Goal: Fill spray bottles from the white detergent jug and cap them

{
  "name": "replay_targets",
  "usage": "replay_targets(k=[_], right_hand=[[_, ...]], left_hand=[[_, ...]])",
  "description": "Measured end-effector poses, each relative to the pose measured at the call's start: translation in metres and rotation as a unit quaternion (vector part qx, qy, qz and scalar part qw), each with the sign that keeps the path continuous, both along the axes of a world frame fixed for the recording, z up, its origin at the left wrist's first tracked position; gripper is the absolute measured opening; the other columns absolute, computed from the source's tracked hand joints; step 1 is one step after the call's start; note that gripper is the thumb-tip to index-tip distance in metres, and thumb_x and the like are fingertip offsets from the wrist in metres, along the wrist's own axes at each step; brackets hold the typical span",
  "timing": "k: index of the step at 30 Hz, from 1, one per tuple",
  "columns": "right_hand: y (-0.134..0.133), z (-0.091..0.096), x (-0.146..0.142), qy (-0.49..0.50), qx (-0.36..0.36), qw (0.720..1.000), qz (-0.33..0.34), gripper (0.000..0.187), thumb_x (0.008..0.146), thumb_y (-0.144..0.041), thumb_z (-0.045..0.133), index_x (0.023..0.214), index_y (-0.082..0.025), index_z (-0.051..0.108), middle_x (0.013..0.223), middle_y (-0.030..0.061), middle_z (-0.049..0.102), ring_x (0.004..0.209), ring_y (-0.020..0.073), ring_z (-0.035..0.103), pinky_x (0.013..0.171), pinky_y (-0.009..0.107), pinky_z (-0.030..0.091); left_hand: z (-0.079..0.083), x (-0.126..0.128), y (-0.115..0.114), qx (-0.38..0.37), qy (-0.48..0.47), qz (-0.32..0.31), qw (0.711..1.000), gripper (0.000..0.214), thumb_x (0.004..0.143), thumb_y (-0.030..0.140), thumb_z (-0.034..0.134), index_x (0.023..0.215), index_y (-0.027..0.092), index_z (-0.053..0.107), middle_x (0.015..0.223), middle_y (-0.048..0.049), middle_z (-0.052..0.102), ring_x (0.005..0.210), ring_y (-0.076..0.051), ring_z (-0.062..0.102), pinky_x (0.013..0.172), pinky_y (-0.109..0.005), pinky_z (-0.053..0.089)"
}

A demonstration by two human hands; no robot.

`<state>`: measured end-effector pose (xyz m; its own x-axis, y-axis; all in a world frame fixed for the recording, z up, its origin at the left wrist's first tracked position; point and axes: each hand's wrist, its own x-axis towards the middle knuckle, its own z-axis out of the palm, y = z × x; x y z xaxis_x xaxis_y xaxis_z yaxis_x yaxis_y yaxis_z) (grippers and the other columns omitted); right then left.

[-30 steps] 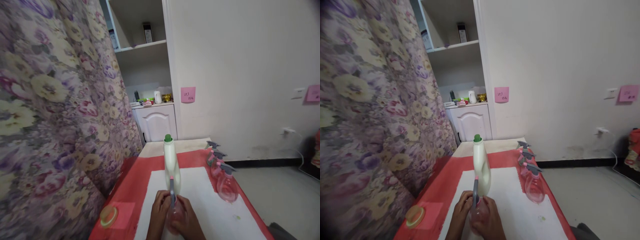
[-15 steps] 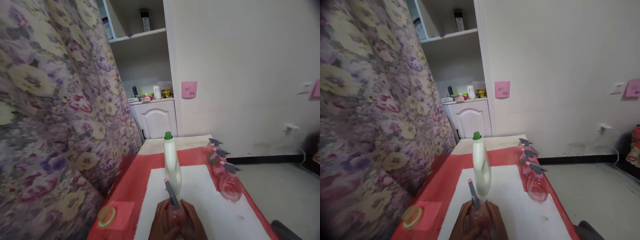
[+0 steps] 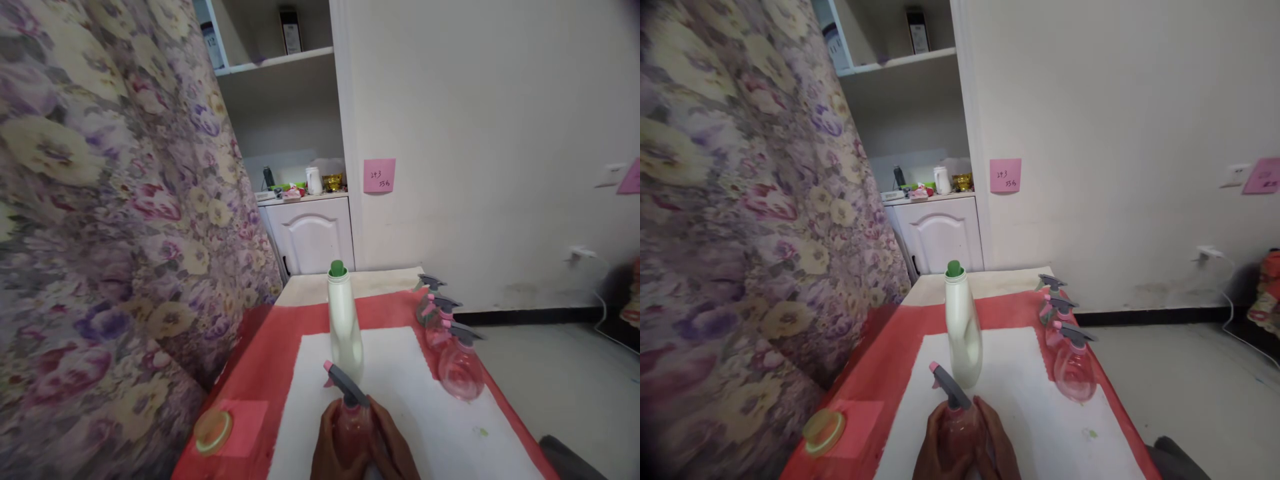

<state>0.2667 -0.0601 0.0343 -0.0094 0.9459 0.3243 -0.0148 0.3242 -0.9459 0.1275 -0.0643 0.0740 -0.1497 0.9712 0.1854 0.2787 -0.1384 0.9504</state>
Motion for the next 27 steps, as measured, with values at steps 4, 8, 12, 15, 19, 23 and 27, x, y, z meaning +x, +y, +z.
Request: replay_targets(k=[4,8,12,15,19,23,27], right_hand=[[0.001,-0.002,0.000,0.014,-0.019,1.000,0.004,0.057,0.090,-0.058,0.051,0.139,-0.029,0.049,0.147,0.0059,0.052,0.137,0.0300,0.046,0.117,0.045,0.035],[0.002,-0.005,0.000,0.006,-0.017,1.000,0.000,0.056,0.088,-0.056,0.054,0.137,-0.029,0.051,0.145,0.0067,0.054,0.135,0.0294,0.049,0.115,0.043,0.038],[0.003,-0.005,0.000,-0.004,0.016,1.000,-0.015,0.049,0.088,-0.050,0.057,0.132,-0.028,0.056,0.138,0.0086,0.060,0.128,0.0291,0.055,0.110,0.042,0.044],[0.005,-0.005,0.002,-0.009,0.027,1.000,-0.014,0.045,0.086,-0.048,0.059,0.127,-0.027,0.060,0.130,0.0099,0.065,0.122,0.0299,0.059,0.106,0.041,0.048],[0.009,-0.006,0.003,-0.015,0.033,0.999,0.021,0.039,0.085,-0.045,0.060,0.119,-0.027,0.065,0.118,0.0092,0.070,0.112,0.0283,0.065,0.098,0.037,0.054],[0.009,-0.009,0.002,-0.013,0.035,0.999,0.022,0.034,0.085,-0.040,0.059,0.116,-0.026,0.066,0.115,0.0085,0.070,0.110,0.0256,0.066,0.096,0.034,0.054],[0.007,-0.010,0.000,0.000,0.016,1.000,0.022,0.031,0.083,-0.038,0.062,0.111,-0.026,0.068,0.112,0.0078,0.071,0.108,0.0249,0.066,0.095,0.032,0.054]], left_hand=[[0.001,0.003,-0.002,0.011,0.022,0.029,0.999,0.072,0.062,0.034,0.072,0.127,0.020,0.045,0.126,-0.0135,0.063,0.120,-0.033,0.058,0.106,-0.046,0.043],[0.008,-0.002,-0.004,0.003,0.030,0.036,0.999,0.072,0.061,0.032,0.073,0.127,0.020,0.045,0.126,-0.0144,0.063,0.122,-0.033,0.057,0.107,-0.046,0.042],[0.020,-0.015,-0.003,-0.028,0.024,0.016,0.999,0.071,0.063,0.031,0.074,0.127,0.018,0.045,0.130,-0.0161,0.062,0.123,-0.032,0.057,0.106,-0.043,0.045],[0.030,-0.023,0.000,-0.027,0.007,0.036,0.999,0.071,0.066,0.038,0.073,0.128,0.018,0.046,0.128,-0.0157,0.063,0.120,-0.030,0.060,0.100,-0.041,0.050],[0.037,-0.036,0.009,-0.033,0.019,0.102,0.994,0.072,0.065,0.044,0.072,0.128,0.019,0.048,0.122,-0.0138,0.067,0.109,-0.030,0.066,0.093,-0.040,0.053],[0.044,-0.055,0.020,-0.067,0.044,0.106,0.991,0.072,0.066,0.043,0.070,0.130,0.018,0.046,0.121,-0.0138,0.068,0.108,-0.028,0.068,0.091,-0.037,0.054],[0.049,-0.072,0.034,-0.048,0.089,0.127,0.987,0.074,0.065,0.041,0.071,0.129,0.015,0.046,0.128,-0.0160,0.064,0.117,-0.028,0.063,0.099,-0.039,0.050]])
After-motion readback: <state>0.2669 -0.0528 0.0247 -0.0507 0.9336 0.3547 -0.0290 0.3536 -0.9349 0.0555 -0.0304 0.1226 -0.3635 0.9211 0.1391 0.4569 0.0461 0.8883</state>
